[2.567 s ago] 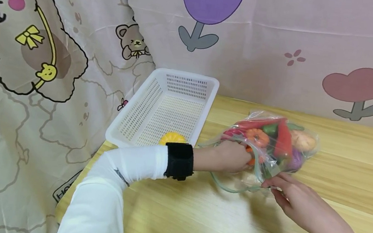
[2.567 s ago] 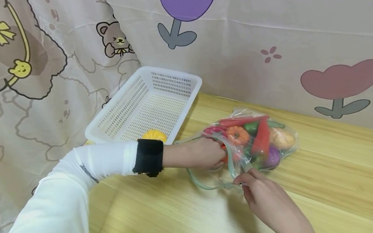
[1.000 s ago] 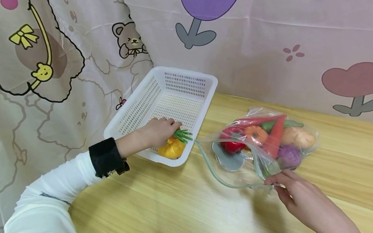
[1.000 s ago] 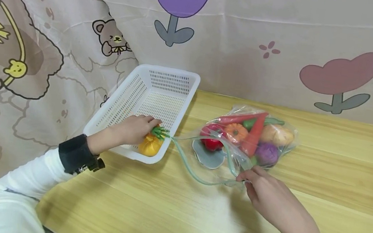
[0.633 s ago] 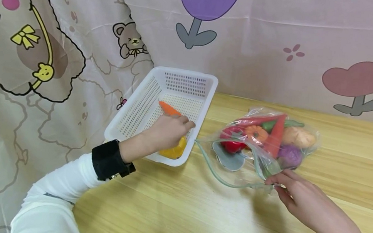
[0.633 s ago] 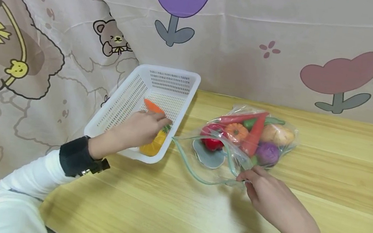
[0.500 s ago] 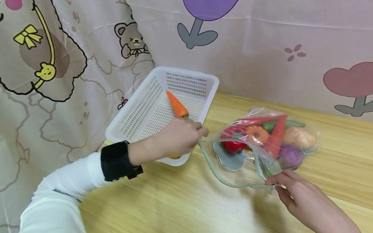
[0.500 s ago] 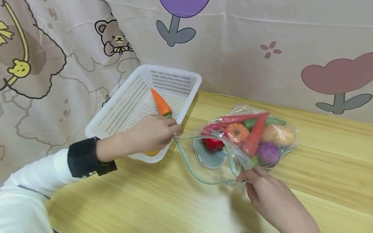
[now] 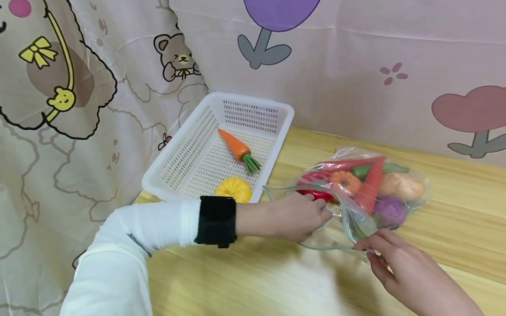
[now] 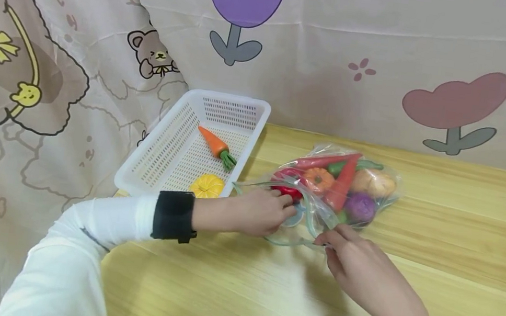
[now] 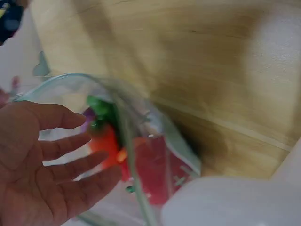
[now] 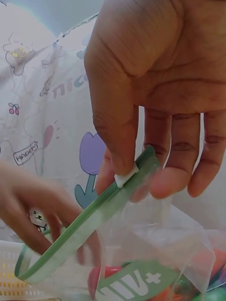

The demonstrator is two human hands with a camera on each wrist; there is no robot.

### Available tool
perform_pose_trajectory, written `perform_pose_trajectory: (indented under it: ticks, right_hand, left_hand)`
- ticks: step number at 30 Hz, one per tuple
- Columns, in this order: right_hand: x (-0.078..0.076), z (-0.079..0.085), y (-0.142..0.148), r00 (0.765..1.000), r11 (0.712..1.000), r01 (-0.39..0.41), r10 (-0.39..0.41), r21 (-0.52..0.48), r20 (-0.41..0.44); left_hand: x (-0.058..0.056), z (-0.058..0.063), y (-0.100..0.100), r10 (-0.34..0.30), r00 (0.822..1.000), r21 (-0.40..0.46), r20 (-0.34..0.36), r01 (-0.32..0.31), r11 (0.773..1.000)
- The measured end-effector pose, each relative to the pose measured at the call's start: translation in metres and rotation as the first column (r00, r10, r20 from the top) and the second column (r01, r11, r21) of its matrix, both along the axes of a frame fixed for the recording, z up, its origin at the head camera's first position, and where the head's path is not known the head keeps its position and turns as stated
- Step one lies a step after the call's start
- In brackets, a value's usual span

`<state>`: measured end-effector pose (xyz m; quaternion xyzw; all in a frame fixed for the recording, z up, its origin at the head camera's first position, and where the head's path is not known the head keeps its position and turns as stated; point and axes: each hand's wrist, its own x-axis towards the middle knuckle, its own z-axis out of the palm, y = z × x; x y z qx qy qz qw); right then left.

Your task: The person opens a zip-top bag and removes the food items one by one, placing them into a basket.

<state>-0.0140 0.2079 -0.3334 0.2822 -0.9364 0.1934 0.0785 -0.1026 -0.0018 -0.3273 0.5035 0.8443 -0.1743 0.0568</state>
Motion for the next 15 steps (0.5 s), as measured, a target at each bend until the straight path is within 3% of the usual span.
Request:
perform_pose_trajectory:
  ticks: [7,15]
  right_hand:
    - [0.004,0.004,-0.009,0.993,0.994,-0.081,0.074,-0.077,-0.091]
    - [0.003,0.004,-0.022,0.975,0.986,-0.154,0.141,-0.065,-0.169]
  left_hand:
    - [-0.015,-0.014,0.02,0.158,0.986,-0.116,-0.051,-0.163,0.98]
    - [-0.024,-0.018,0.042,0.291,0.956,-0.323,-0.027,-0.283,0.903]
